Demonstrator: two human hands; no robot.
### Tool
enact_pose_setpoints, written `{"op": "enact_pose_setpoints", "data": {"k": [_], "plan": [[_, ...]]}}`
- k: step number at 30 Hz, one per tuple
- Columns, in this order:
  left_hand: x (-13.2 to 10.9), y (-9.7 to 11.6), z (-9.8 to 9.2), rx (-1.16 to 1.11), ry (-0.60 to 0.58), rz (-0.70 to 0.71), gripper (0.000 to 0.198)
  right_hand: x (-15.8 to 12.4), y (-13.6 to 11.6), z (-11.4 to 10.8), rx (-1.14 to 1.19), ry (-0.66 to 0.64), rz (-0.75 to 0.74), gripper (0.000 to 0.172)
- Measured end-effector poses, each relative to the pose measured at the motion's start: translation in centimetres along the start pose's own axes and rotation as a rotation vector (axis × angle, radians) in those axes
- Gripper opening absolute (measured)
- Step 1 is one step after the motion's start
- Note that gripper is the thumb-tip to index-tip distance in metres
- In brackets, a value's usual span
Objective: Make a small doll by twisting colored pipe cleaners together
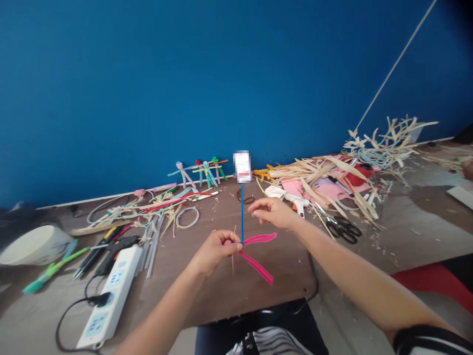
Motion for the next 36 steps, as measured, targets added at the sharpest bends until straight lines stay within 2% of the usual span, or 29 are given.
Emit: {"op": "enact_pose_setpoints", "data": {"k": [2, 5, 8, 12, 17, 22, 30, 33, 36], "plan": [[-0.1, 0.1, 0.1, -0.075, -0.006, 0.008, 0.021, -0.2, -1.1, -0.3, -0.145, 0.103, -0.189, 0.020], [-0.2, 0.3, 0.2, -0.178, 0.005, 0.027, 0.022, -0.9, -2.6, 1.3, -0.335, 0.138, -0.400, 0.019], [-0.3, 0.5, 0.1, -0.224, 0.017, 0.052, 0.022, -1.5, -3.4, 2.4, -0.445, 0.193, -0.482, 0.015], [-0.6, 0.9, -0.1, -0.236, 0.064, 0.107, 0.020, -1.5, -3.5, 3.4, -0.484, 0.137, -0.518, 0.012], [-0.6, 0.9, -0.6, -0.242, 0.152, 0.193, 0.017, -1.1, -2.5, 4.1, -0.461, 0.092, -0.406, 0.014], [-0.7, 1.0, -1.7, -0.084, 0.292, 0.254, 0.017, -1.0, -1.7, 4.5, -0.447, 0.069, -0.300, 0.019], [-1.5, 3.0, -2.6, 0.533, 0.503, 0.240, 0.015, -1.8, -2.7, 5.6, -0.734, 0.009, -0.099, 0.023], [-1.6, 3.7, -2.0, 0.773, 0.517, 0.276, 0.012, -2.1, -3.2, 6.1, -0.875, -0.011, -0.034, 0.020], [-1.6, 4.1, -1.2, 0.964, 0.472, 0.304, 0.010, -2.2, -3.7, 6.1, -0.997, -0.020, 0.012, 0.018]]}}
Point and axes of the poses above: each hand's wrist, its own x-axis towards the middle knuckle, its own z-axis out of the palm, y = z × x, the point moved 7 cm from there along x, towards the middle knuckle, and after that the axes turned 11 degrees about -y, right-handed, at the moved point
